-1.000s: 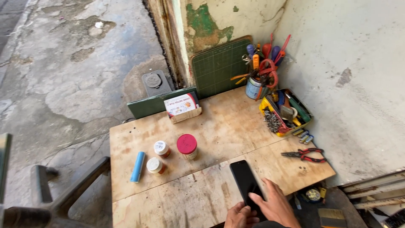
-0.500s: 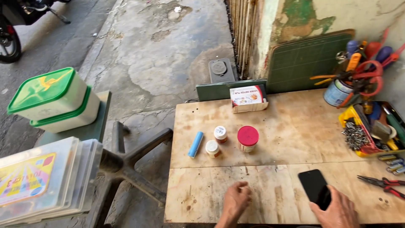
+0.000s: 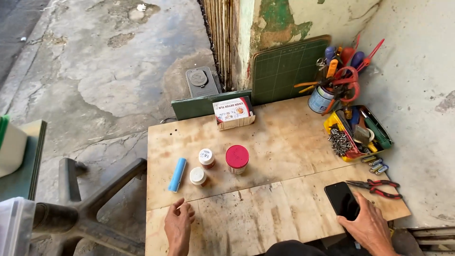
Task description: A person organizes a workbench and uses tools like pliers to repair or disassemble a small motor assembly.
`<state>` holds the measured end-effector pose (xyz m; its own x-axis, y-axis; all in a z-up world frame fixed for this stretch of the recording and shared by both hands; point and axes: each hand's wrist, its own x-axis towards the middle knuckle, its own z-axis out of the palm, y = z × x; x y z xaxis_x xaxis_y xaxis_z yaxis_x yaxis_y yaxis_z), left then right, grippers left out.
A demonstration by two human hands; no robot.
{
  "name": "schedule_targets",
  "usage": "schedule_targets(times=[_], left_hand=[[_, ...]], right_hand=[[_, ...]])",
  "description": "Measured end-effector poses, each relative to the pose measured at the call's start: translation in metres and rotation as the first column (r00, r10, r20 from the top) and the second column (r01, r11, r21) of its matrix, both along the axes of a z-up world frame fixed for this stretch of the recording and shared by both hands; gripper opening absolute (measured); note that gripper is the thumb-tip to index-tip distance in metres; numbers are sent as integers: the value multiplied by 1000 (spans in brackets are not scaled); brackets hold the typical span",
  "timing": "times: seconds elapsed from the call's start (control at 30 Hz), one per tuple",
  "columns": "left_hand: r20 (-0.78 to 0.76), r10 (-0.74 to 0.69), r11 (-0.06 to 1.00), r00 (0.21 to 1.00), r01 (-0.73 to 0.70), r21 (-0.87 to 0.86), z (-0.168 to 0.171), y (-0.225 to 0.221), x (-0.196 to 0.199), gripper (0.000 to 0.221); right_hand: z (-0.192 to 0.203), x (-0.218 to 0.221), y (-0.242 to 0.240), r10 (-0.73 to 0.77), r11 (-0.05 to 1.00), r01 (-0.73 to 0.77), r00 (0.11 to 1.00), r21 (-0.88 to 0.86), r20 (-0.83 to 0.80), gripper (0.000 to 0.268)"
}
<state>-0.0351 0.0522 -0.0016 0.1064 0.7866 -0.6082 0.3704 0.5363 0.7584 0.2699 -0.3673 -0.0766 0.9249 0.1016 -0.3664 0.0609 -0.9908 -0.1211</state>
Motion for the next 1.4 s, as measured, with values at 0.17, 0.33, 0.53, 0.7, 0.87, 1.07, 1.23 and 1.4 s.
schedule_targets(times=[0.17, 0.33, 0.53, 0.7, 0.87, 1.07, 1.23, 1.4], left_hand=[[-130, 0, 974, 992, 29, 224, -91, 36, -2, 39], [-272, 2, 822, 962, 153, 549, -71, 44, 22, 22], [-390, -339, 457, 856, 512, 727, -71, 65, 68, 66], [-363, -515, 453, 776, 606, 654, -64, 64, 91, 90], [-354, -529, 430, 771, 604, 671, -91, 82, 112, 92], [-424, -539, 469, 728, 677, 567, -92, 109, 137, 66], [-348, -506, 518, 789, 601, 609, -84, 145, 158, 61], [-499, -369, 574, 784, 614, 542, -67, 197, 171, 62]], right_hand=[[-51, 50, -29, 115, 988, -124, 989, 95, 93, 113], [-92, 101, -11, 200, 822, -514, 664, 246, 720, 72], [110, -12, 240, 368, 905, -342, 928, 253, -61, 99], [81, -48, 353, 667, 740, -643, 740, 199, -89, 127], [38, -43, 353, 626, 705, -662, 750, 255, 214, 99], [52, 7, 360, 494, 811, -520, 854, 269, 165, 100], [91, -5, 401, 519, 770, -541, 839, 338, 161, 93], [59, -17, 491, 730, 413, -853, 519, 319, 445, 83]])
